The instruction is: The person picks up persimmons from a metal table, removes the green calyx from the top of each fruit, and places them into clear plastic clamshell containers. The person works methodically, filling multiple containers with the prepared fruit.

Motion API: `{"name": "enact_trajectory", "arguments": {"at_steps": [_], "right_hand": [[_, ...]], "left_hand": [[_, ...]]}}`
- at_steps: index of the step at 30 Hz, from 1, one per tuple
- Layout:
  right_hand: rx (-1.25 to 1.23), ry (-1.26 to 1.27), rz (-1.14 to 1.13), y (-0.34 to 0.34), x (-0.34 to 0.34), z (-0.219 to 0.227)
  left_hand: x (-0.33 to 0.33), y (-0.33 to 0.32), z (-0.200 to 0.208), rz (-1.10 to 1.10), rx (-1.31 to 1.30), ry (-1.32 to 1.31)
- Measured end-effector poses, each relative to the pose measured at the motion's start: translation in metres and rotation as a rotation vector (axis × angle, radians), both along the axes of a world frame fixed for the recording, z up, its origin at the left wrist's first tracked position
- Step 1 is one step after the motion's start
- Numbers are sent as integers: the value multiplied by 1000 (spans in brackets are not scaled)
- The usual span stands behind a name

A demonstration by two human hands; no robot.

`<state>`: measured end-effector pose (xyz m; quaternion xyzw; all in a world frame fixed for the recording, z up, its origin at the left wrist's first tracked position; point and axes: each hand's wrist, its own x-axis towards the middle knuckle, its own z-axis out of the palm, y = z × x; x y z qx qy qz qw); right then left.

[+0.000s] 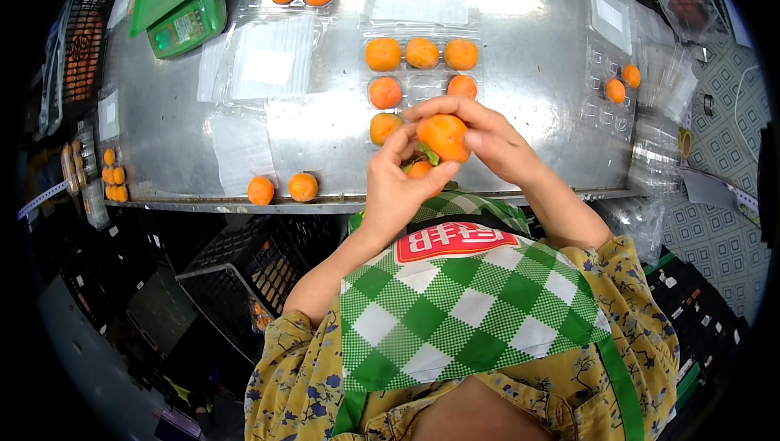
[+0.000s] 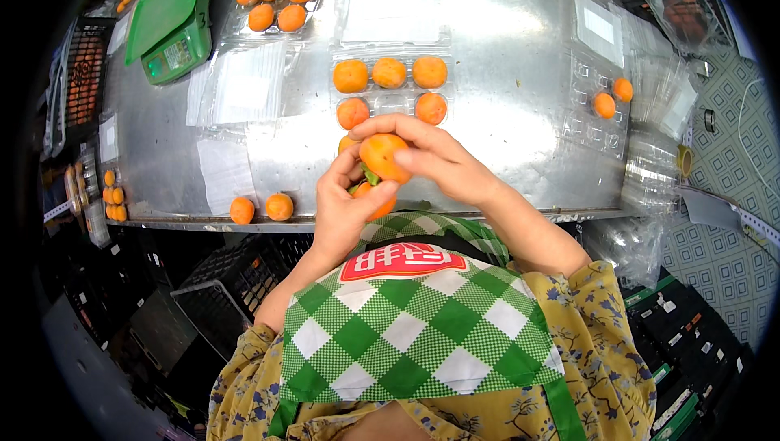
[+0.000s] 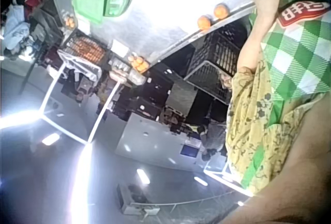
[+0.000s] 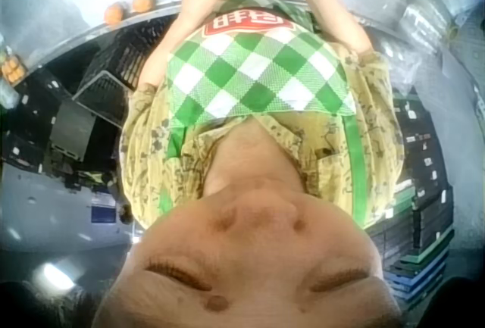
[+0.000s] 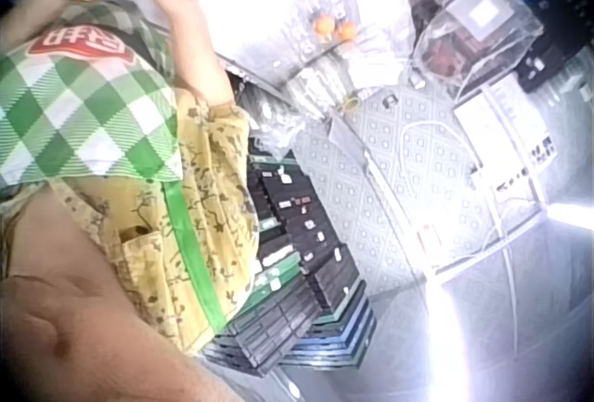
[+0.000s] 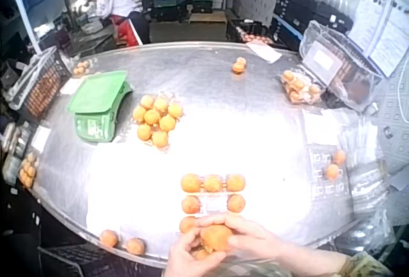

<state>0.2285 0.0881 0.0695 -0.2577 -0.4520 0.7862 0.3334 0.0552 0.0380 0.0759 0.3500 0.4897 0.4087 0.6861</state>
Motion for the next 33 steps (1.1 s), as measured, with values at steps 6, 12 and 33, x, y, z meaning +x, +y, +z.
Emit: {"name": "enact_trajectory", "arguments": {"at_steps": [6,12,33], "right_hand": [[60,-71,-123,-6,18,-4],[-184,259,-345,7,55,-4],[181,13,-283,-8,64,16]], "left_hand": [[2,7,-4,-101,-221,-458],[2,9,-8,-177,-313,-295],[22,17,4,-283,-278,-319]]}}
